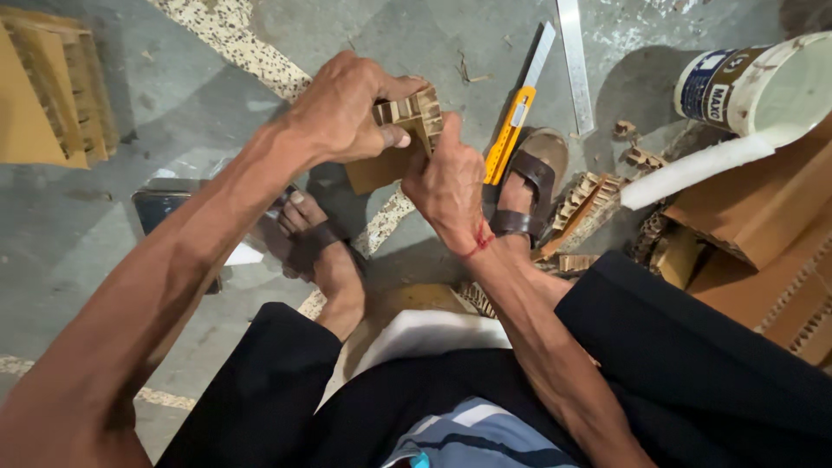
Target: The person sits on the floor and uses a utility knife to trim the edges of a small cardboard piece. They then apply glue to the edges using a foam applicator and attach another piece of cardboard to form a box-like structure.
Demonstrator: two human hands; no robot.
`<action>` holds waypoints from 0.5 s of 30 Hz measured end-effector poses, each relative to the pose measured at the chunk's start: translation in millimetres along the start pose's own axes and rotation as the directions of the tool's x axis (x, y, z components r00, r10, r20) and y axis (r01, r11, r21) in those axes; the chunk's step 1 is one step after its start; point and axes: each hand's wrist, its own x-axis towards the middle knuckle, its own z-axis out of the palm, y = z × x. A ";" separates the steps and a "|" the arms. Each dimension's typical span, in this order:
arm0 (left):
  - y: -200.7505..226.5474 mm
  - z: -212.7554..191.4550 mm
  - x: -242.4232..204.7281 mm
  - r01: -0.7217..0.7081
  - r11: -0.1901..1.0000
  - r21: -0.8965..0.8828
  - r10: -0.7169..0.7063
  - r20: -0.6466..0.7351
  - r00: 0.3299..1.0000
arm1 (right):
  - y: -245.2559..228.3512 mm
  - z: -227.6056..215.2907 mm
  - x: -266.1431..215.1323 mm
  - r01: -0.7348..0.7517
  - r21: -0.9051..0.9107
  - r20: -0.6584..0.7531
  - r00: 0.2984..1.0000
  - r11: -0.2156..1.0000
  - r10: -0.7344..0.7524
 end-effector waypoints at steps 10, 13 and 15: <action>18.4 -2.1 6.3 0.105 0.994 0.039 -0.105 0.001 0.994 | -1.5 -5.1 0.1 -0.001 0.060 0.028 1.000 0.998 0.000; 19.0 3.8 7.1 0.113 0.993 0.033 -0.111 -0.051 0.992 | 1.9 -2.2 -0.5 -0.023 0.042 0.033 0.999 0.999 0.022; 19.3 7.8 8.2 0.136 0.991 0.020 -0.134 -0.082 0.988 | 1.8 -1.4 -0.2 -0.034 0.015 0.039 0.999 0.999 0.033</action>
